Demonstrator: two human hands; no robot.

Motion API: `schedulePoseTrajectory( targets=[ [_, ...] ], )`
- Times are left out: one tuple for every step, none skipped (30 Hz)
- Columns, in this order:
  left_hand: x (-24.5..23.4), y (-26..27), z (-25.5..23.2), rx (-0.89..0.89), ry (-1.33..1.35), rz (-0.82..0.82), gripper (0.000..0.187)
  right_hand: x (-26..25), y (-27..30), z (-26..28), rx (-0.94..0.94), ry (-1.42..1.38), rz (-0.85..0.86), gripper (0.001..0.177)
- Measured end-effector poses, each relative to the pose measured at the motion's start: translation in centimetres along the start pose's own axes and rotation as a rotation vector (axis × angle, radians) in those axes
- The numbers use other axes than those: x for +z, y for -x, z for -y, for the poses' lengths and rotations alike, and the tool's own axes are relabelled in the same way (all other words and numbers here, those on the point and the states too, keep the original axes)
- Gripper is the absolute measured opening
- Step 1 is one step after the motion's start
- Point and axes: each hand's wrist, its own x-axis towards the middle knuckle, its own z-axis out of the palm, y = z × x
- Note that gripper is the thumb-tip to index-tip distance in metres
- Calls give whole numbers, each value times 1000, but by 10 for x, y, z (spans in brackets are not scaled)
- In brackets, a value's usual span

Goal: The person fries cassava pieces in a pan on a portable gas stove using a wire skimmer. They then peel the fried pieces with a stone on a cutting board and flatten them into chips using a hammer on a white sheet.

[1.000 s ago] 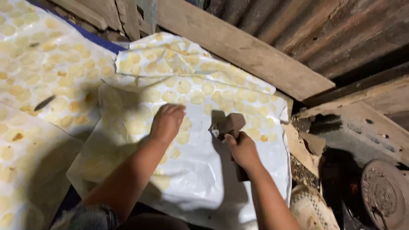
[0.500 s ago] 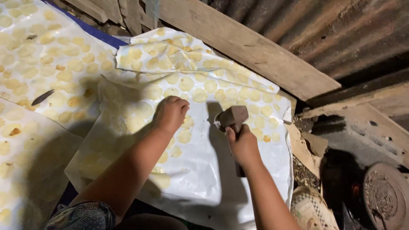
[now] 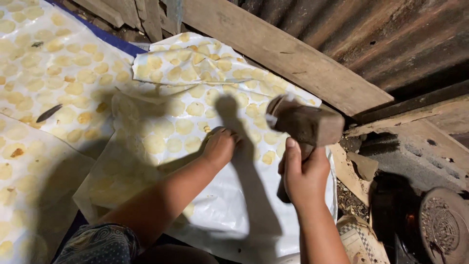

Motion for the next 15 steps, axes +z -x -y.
schedulePoseTrajectory(
  targets=[
    [1, 1, -1, 4, 1, 1, 7, 13, 2, -13, 2, 2, -4, 17],
    [2, 3, -1, 14, 21, -14, 7, 25, 3, -26, -15, -60, -50, 19],
    [0, 1, 1, 20, 35, -36, 9, 40, 1, -38, -41, -127, -93, 23],
    [-8, 4, 10, 20, 30, -44, 9, 64, 2, -61, -48, -133, -95, 23],
    [-16, 13, 17, 4, 148, -198, 12, 87, 7, -84, 69, 115, 169, 27],
    [-23, 22, 24, -12, 266, -354, 17, 110, 12, -107, 186, 365, 430, 47],
    [-8, 33, 38, 1, 261, -350, 17, 106, 16, -103, 191, 358, 418, 47],
    [7, 44, 52, 70, 158, -410, 17, 103, 21, -99, 219, 386, 458, 52],
    [23, 55, 67, 112, 52, -489, 18, 101, 19, -94, 220, 424, 517, 57],
    [20, 45, 74, 98, 46, -505, 18, 102, 4, -89, 199, 426, 524, 57],
    [23, 45, 75, 119, -8, -518, 16, 98, 4, -88, 238, 366, 538, 56],
    [27, 45, 76, 139, -62, -530, 15, 94, 2, -87, 278, 305, 550, 55],
    [29, 45, 73, 143, -64, -533, 15, 84, 2, -85, 277, 303, 546, 55],
    [31, 44, 71, 147, -63, -511, 17, 75, 2, -82, 309, 198, 510, 47],
    [32, 42, 71, 147, -65, -500, 20, 69, -1, -77, 329, 94, 475, 43]
  ],
)
